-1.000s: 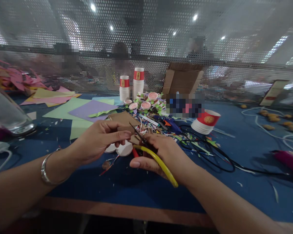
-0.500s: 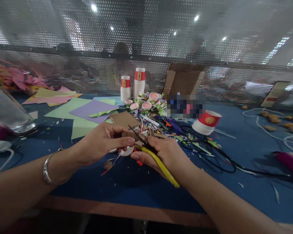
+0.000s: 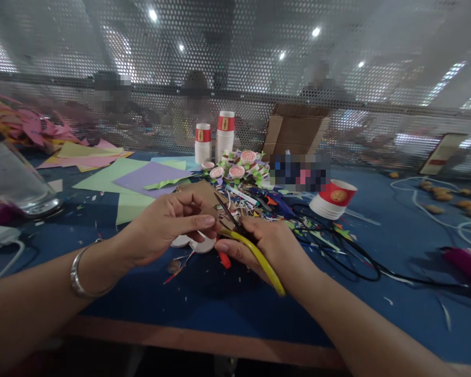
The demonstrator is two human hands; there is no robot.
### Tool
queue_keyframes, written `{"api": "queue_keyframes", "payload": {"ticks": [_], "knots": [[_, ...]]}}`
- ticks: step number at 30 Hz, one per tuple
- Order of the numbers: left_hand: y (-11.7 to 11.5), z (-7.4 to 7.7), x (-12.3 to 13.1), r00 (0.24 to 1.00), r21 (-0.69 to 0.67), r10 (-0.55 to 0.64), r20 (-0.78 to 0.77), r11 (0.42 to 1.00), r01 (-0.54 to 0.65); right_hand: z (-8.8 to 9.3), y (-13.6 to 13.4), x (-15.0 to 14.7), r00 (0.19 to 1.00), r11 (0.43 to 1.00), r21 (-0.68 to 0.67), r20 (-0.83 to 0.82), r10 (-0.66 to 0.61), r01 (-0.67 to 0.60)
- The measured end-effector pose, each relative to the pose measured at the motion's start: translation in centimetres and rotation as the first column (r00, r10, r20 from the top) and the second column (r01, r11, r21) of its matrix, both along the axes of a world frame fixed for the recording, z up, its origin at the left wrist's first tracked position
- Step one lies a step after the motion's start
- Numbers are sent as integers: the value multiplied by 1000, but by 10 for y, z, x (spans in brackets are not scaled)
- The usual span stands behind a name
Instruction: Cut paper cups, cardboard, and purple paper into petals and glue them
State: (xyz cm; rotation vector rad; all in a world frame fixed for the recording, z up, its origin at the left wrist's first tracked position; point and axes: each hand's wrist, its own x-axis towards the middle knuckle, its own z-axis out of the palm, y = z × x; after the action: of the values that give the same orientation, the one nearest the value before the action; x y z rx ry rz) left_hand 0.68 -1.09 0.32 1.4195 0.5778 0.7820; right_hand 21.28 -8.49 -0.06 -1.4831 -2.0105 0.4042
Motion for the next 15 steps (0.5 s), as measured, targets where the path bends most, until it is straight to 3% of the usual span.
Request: {"api": "queue_keyframes", "payload": {"ticks": [2, 6, 10, 15], "knots": [[0, 0, 0, 1000, -17, 2, 5, 1000, -2, -2, 1, 1, 999, 999, -36, -23, 32, -33], [-2, 0, 0, 1000, -40, 6, 0, 999, -6, -6, 5, 6, 994, 993, 55, 20, 106, -107], [-1, 0, 0, 1000, -40, -3, 5, 999, 3, -6, 5, 10, 985, 984, 43, 2, 170, -170], [0, -1, 0, 1000, -23, -1, 11, 1000, 2, -6, 5, 9, 984, 983, 45, 29, 175, -176]]}}
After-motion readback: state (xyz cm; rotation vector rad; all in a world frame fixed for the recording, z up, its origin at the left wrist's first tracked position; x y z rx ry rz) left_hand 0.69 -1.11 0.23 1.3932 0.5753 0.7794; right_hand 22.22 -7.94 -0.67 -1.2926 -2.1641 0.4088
